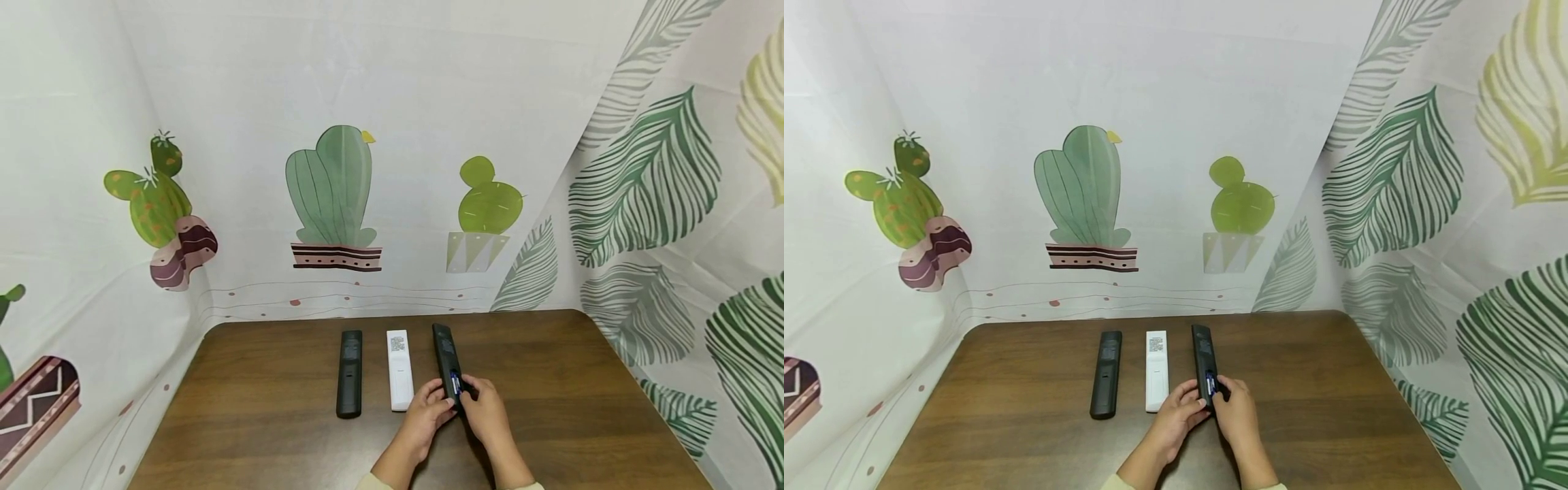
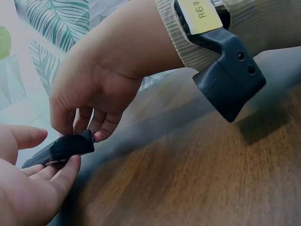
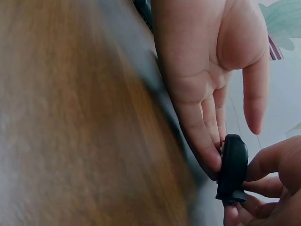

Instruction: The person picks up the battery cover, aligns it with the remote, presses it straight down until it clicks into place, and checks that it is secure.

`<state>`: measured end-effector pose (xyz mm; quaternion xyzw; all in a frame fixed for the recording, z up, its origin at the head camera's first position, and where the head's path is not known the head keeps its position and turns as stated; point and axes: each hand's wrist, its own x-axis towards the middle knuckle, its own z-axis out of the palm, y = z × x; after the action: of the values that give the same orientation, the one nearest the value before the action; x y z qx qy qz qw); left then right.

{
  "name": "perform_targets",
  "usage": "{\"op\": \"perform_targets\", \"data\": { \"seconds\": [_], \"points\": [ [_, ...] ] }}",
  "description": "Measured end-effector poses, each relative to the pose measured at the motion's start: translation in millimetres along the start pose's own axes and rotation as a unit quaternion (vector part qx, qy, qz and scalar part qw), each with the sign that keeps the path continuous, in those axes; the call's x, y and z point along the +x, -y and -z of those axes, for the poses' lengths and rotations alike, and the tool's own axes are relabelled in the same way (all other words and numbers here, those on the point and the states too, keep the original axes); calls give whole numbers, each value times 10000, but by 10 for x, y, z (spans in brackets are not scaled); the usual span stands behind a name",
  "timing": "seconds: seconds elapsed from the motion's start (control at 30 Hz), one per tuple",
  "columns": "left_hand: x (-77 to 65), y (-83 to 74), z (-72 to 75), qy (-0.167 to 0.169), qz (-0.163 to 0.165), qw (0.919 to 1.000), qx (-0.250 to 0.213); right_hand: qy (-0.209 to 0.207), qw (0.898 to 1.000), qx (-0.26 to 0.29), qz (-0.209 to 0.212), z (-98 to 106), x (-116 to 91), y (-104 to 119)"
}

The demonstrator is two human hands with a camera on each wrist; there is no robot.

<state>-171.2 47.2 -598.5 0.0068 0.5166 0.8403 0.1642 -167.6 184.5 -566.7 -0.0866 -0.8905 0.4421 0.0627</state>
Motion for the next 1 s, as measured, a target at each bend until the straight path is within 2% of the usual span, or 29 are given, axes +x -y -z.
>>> {"op": "perform_targets", "data": {
  "seconds": [0.37, 0.63, 0.8, 1.0],
  "points": [
    [-6, -70, 10, -160, -151, 9998, 35, -177, 9992, 313, 146, -26, -57, 91],
    [-2, -124, 19, -464, -236, 9986, 120, -344, 9980, 404, 345, -67, -80, 155],
    [1, -129, 20, -715, -398, 9965, 167, -438, 9969, 484, 450, -97, -85, 199],
    [-20, -190, 46, -826, -408, 9956, 172, -456, 9952, 634, 588, -118, -108, 238]
  ]
}}
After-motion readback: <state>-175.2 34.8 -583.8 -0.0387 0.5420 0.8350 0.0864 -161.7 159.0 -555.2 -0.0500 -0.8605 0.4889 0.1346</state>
